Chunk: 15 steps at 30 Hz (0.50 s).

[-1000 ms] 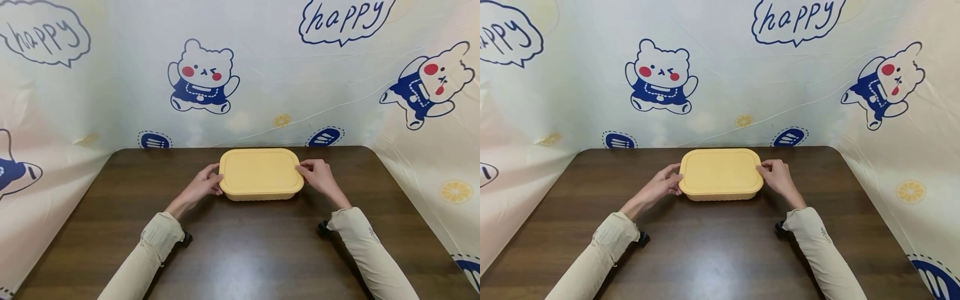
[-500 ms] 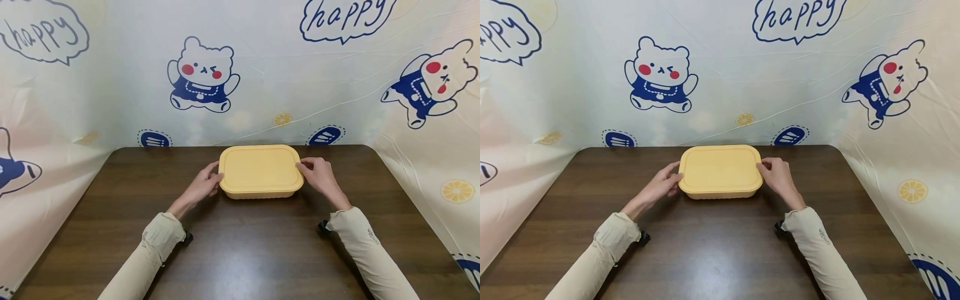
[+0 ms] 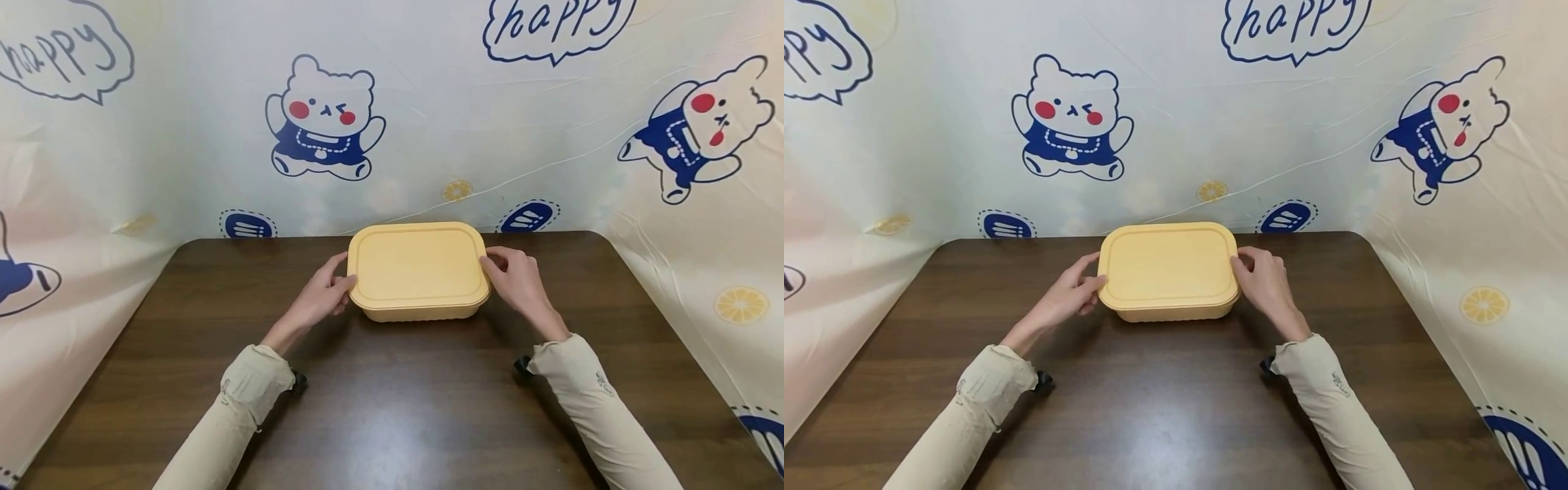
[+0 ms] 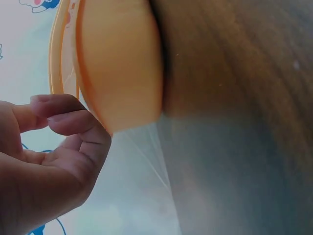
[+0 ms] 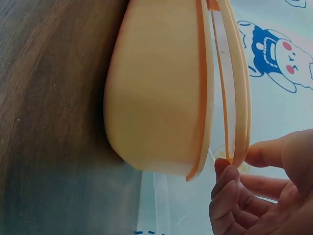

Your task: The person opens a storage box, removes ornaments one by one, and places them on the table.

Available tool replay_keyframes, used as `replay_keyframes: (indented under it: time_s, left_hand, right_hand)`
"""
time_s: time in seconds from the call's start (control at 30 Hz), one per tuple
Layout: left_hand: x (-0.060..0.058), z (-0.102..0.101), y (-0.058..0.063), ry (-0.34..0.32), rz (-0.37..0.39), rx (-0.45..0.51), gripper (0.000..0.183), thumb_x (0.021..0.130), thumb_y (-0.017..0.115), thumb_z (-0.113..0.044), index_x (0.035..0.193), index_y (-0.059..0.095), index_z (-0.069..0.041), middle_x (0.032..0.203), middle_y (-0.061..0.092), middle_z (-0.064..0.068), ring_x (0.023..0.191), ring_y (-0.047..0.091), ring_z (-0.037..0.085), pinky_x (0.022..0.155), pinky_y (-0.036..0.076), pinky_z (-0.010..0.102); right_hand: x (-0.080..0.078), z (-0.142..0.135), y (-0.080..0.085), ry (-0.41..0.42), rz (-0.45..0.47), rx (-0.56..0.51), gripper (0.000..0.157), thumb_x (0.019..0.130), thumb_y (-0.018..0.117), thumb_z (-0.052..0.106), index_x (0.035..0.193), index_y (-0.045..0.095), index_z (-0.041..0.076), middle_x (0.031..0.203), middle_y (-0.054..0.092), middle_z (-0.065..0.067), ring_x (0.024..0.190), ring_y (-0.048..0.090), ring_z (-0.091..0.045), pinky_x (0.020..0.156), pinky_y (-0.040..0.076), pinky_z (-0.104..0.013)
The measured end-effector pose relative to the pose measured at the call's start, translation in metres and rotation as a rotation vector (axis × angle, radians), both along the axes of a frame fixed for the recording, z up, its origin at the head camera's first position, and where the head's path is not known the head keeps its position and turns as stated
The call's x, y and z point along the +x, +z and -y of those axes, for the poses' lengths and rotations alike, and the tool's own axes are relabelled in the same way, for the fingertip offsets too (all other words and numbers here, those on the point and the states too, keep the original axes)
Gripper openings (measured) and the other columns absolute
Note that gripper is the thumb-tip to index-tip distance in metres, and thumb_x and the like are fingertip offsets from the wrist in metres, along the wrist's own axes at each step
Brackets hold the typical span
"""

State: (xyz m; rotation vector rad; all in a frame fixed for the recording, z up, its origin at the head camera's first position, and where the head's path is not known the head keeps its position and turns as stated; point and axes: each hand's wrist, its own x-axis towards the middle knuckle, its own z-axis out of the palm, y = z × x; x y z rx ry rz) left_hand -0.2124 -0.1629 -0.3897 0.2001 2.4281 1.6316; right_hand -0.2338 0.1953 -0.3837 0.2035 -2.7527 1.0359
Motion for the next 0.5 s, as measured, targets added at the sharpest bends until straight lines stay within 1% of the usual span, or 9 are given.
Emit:
replay_keyframes:
  time_s: [0.13, 0.23, 0.37, 0.5]
  left_hand:
    - [0.0, 0.0, 0.005, -0.001, -0.022, -0.019, 0.059, 0.105, 0.053, -0.025, 0.155, 0.026, -0.014, 0.071, 0.054, 0.009, 0.053, 0.049, 0.019, 0.051, 0.046, 0.028]
    - [0.001, 0.0, 0.007, -0.028, -0.033, -0.029, 0.059, 0.105, 0.053, -0.026, 0.156, 0.026, -0.012, 0.072, 0.056, 0.011, 0.053, 0.05, 0.019, 0.052, 0.049, 0.032]
    - [0.006, 0.0, 0.01, -0.049, -0.056, -0.048, 0.059, 0.105, 0.053, -0.026, 0.155, 0.027, -0.009, 0.072, 0.059, 0.014, 0.052, 0.052, 0.021, 0.053, 0.053, 0.041]
    - [0.015, 0.0, 0.013, -0.065, -0.074, -0.077, 0.057, 0.105, 0.054, -0.025, 0.153, 0.029, -0.008, 0.072, 0.062, 0.015, 0.051, 0.054, 0.023, 0.055, 0.054, 0.044]
  right_hand:
    - [0.003, 0.0, 0.004, 0.007, -0.002, -0.004, 0.036, 0.101, 0.058, 0.027, 0.125, 0.067, 0.002, 0.088, 0.069, -0.013, 0.073, 0.057, -0.024, 0.061, 0.047, -0.032]
    - [0.007, -0.002, 0.007, 0.006, -0.007, -0.003, 0.034, 0.1, 0.059, 0.025, 0.123, 0.067, 0.001, 0.082, 0.066, -0.012, 0.068, 0.055, -0.023, 0.057, 0.045, -0.031]
    - [0.015, -0.005, 0.01, 0.013, -0.027, 0.001, 0.033, 0.1, 0.059, 0.024, 0.122, 0.067, 0.0, 0.077, 0.063, -0.01, 0.063, 0.052, -0.022, 0.052, 0.043, -0.03]
    - [0.024, -0.008, 0.011, 0.034, -0.066, 0.005, 0.031, 0.1, 0.06, 0.023, 0.119, 0.069, 0.0, 0.074, 0.062, -0.008, 0.061, 0.052, -0.021, 0.05, 0.042, -0.028]
